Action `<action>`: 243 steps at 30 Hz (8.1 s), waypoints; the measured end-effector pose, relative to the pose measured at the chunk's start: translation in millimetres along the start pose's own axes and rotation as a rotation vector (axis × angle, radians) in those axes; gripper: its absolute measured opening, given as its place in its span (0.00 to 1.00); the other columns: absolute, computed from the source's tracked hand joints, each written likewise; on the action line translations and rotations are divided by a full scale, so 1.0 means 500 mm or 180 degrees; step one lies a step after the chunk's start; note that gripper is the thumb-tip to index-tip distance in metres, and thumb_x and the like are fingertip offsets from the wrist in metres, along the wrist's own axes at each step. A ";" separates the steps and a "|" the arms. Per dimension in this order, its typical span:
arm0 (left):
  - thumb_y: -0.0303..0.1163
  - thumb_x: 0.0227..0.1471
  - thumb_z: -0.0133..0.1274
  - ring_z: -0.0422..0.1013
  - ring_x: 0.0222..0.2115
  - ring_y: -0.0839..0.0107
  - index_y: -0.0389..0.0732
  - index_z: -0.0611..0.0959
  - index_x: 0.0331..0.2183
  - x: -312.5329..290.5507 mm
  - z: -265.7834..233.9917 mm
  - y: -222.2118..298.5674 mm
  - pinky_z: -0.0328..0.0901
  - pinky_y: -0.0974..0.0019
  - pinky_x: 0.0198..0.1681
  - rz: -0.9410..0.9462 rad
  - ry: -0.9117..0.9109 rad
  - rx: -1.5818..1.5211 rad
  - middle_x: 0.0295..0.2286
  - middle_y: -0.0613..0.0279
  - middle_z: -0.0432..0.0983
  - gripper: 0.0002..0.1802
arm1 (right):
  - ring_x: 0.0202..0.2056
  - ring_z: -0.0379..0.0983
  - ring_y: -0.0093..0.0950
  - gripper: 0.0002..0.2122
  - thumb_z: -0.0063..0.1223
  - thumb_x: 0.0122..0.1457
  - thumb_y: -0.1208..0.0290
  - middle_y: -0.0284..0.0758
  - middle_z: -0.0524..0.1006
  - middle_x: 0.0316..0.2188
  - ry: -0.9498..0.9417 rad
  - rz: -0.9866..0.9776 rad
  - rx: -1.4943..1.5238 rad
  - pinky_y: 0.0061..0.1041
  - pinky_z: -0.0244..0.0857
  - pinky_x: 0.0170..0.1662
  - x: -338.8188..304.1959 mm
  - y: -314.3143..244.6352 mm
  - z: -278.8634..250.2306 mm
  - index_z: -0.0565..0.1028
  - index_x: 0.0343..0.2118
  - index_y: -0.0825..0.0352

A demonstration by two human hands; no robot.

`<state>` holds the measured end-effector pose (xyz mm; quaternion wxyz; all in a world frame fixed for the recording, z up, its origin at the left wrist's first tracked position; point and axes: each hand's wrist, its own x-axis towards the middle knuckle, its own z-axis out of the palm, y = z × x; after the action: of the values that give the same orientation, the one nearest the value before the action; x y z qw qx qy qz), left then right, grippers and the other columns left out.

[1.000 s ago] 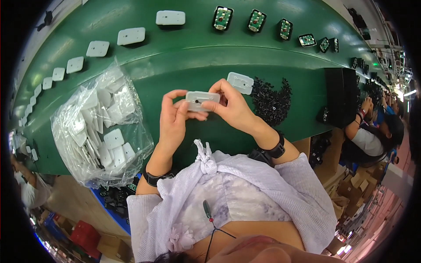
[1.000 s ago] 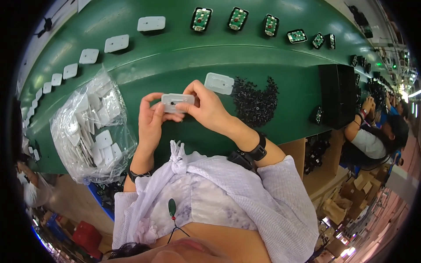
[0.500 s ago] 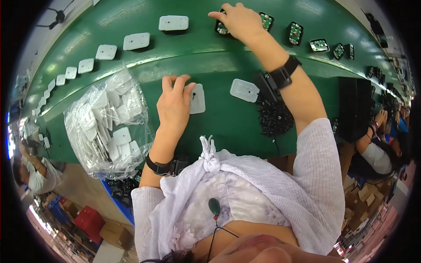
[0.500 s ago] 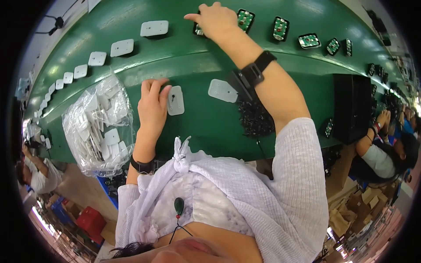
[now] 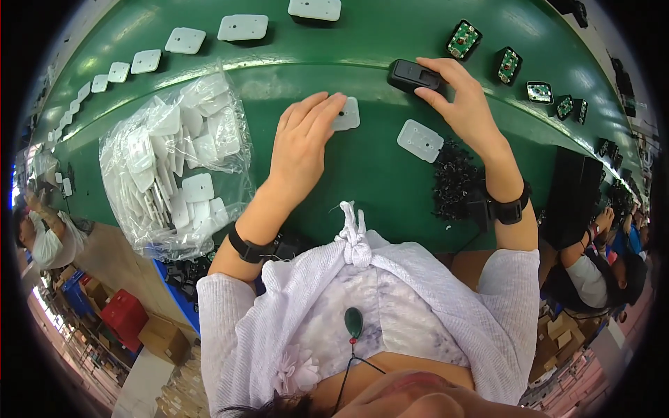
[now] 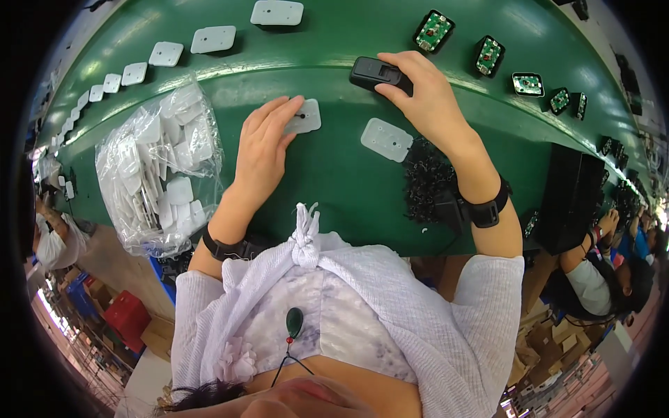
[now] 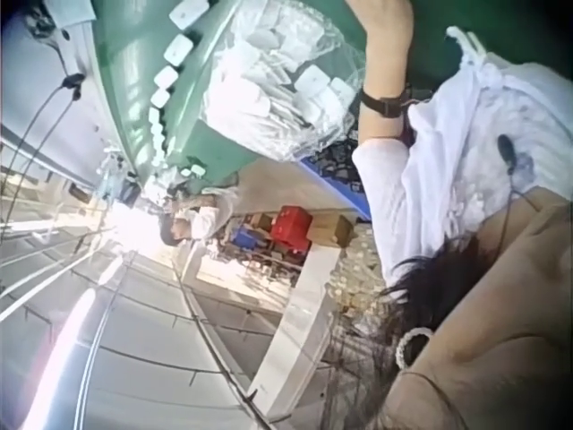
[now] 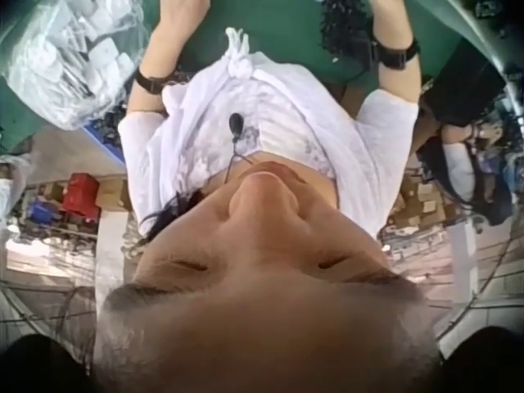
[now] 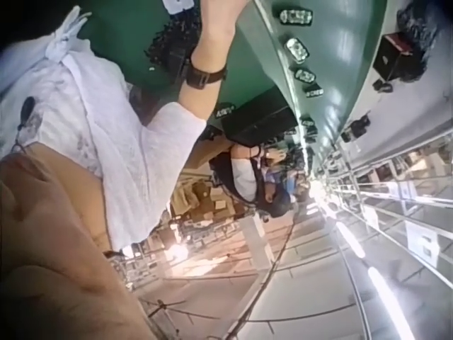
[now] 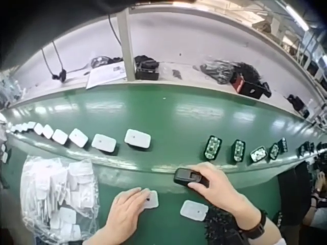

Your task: The person assembles electronic devices by picking up a white plastic base, inserting a small black component, and pressing a black housing onto the base before placing it on a green surface.

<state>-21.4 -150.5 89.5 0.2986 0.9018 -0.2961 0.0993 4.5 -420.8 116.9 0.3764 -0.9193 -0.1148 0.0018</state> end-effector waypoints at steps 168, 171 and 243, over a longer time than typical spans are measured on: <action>0.19 0.55 0.50 0.74 0.32 0.72 0.29 0.74 0.42 -0.041 0.021 0.076 0.71 0.72 0.37 -0.2011 0.0079 -0.4389 0.31 0.58 0.74 0.11 | 0.26 0.65 0.14 0.03 0.58 0.54 0.78 0.27 0.73 0.26 0.0318 0.0696 0.1417 0.13 0.59 0.29 -0.121 -0.172 0.114 0.75 0.30 0.69; 0.20 0.56 0.49 0.75 0.32 0.71 0.29 0.75 0.40 -0.041 0.018 0.071 0.71 0.71 0.38 -0.2058 -0.0215 -0.4214 0.33 0.58 0.73 0.08 | 0.24 0.65 0.13 0.03 0.59 0.52 0.78 0.26 0.74 0.25 0.0402 0.0679 0.0922 0.13 0.58 0.27 -0.118 -0.175 0.118 0.76 0.28 0.69; 0.12 0.47 0.45 0.67 0.51 0.58 0.40 0.75 0.50 -0.074 -0.023 -0.003 0.63 0.62 0.51 -0.0795 0.0487 -0.1448 0.50 0.56 0.71 0.26 | 0.43 0.72 0.37 0.16 0.60 0.48 0.76 0.38 0.76 0.41 0.0052 -0.1221 -0.0102 0.30 0.68 0.45 -0.034 -0.142 0.135 0.75 0.42 0.68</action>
<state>-50.1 -124.9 85.0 0.5249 0.8310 -0.1739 0.0605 -32.9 -328.5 116.2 0.3561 -0.8864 -0.2848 -0.0793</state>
